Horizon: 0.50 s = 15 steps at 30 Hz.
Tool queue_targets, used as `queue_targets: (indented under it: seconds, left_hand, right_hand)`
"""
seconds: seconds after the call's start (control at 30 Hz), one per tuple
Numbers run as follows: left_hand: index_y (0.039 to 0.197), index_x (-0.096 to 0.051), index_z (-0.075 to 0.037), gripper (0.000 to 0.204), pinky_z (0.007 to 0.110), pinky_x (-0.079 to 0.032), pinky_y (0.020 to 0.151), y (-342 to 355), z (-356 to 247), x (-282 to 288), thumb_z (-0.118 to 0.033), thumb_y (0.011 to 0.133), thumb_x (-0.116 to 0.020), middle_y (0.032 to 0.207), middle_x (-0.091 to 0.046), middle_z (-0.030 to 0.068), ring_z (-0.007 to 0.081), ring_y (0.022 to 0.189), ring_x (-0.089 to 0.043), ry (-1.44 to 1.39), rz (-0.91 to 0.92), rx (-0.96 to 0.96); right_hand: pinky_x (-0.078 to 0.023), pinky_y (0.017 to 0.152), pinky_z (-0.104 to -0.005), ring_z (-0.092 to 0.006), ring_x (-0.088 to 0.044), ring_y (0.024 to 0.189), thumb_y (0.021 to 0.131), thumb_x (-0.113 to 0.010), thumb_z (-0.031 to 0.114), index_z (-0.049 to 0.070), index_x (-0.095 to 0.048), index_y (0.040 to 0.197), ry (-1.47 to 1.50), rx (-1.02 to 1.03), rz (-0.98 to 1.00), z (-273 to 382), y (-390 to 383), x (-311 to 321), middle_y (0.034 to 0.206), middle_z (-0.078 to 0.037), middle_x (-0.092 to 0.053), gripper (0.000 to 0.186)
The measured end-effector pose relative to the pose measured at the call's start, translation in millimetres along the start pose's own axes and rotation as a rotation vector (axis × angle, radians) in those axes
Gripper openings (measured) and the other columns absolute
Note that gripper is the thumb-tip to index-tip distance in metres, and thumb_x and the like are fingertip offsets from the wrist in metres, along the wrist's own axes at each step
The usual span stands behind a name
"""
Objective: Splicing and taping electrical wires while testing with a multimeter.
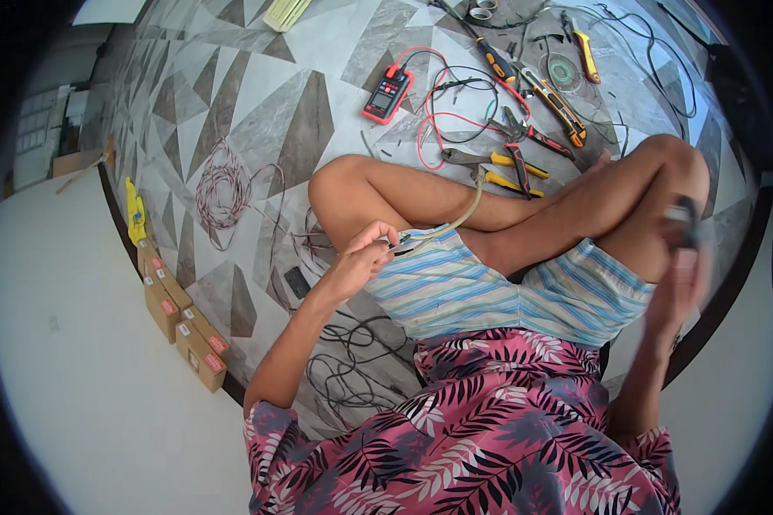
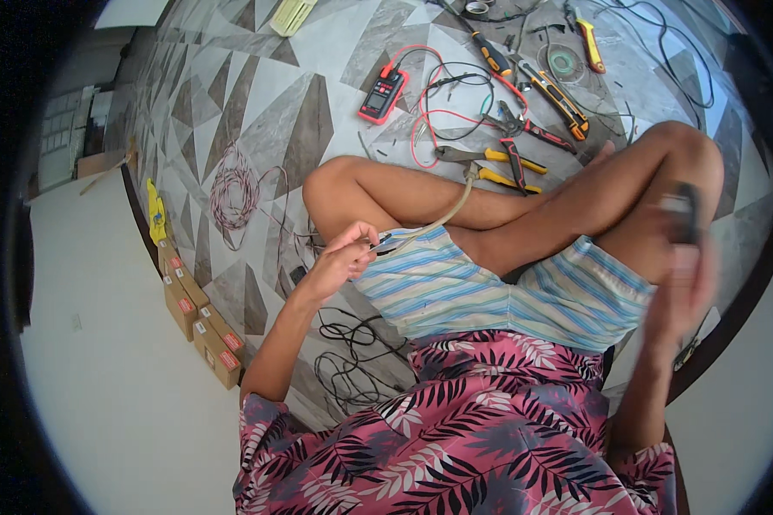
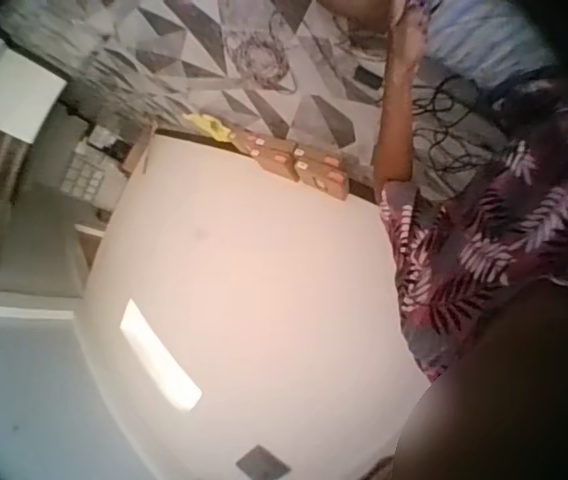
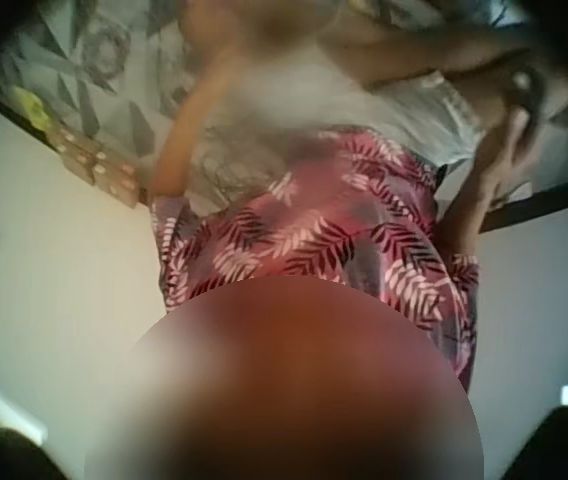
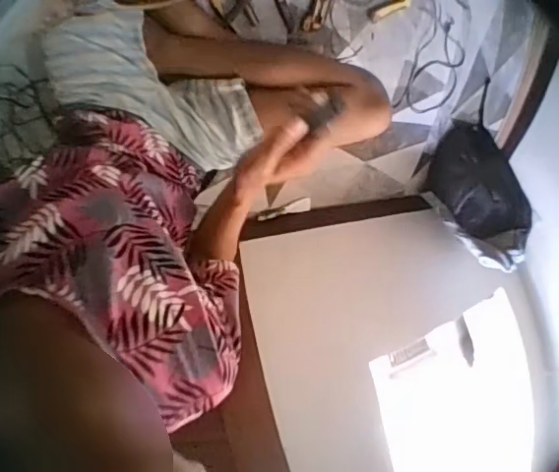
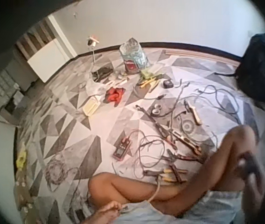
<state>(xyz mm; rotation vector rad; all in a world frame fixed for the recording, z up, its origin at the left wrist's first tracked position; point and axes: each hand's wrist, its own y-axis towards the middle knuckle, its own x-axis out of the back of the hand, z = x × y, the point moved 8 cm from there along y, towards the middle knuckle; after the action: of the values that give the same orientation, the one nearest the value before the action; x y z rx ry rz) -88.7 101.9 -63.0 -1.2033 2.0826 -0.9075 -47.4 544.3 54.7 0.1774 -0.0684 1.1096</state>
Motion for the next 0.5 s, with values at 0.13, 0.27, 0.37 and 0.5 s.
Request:
queue_targets:
  seconds: [0.13,0.27,0.37,0.5]
  left_hand:
    - [0.119,-0.05,-0.007,0.023,0.028,-0.04,0.066,0.3,-18.0,-14.3,-0.008,0.096,-0.046,0.081,-0.053,-0.0028,0.0108,0.071,-0.047,0.074,-0.07,-0.219]
    - [0.115,-0.059,-0.005,0.024,0.037,-0.044,0.073,-38.4,-56.4,-34.2,-0.009,0.092,-0.057,0.099,-0.065,0.0074,0.0255,0.076,-0.056,1.112,-0.468,-0.658]
    - [0.118,-0.063,-0.006,0.031,0.043,-0.045,0.082,-47.5,-38.0,-38.9,-0.01,0.087,-0.066,0.116,-0.062,0.0119,0.0341,0.094,-0.058,1.304,-0.59,-0.596]
    - [0.126,-0.063,-0.005,0.039,0.044,-0.041,0.097,-71.0,-45.7,-53.1,-0.016,0.089,-0.068,0.124,-0.058,0.0158,0.0331,0.115,-0.053,1.281,-0.777,-0.632]
  right_hand:
    - [-0.041,0.1,-0.035,-0.0215,-0.053,0.113,0.101,-0.056,0.021,0.002,-0.063,0.11,0.213,-0.526,0.799,-33.4,-78.2,-163.2,0.115,-0.009,-0.06,0.022]
    - [-0.036,0.105,-0.0371,-0.0263,-0.052,0.118,0.102,-0.054,0.019,0.001,-0.062,0.113,0.272,-0.276,0.95,-55.1,-108.4,-208.6,0.122,-0.013,-0.057,0.023]
    - [-0.035,0.107,-0.038,-0.0275,-0.05,0.122,0.101,-0.055,0.018,0.0,-0.061,0.116,0.297,-0.251,1.013,-59.6,-115.4,-213.8,0.128,-0.015,-0.055,0.024]
    - [-0.033,0.109,-0.0379,-0.0239,-0.047,0.127,0.1,-0.057,0.014,-0.001,-0.061,0.114,0.547,-0.393,0.998,-54.8,-116.3,-216.0,0.134,-0.015,-0.053,0.021]
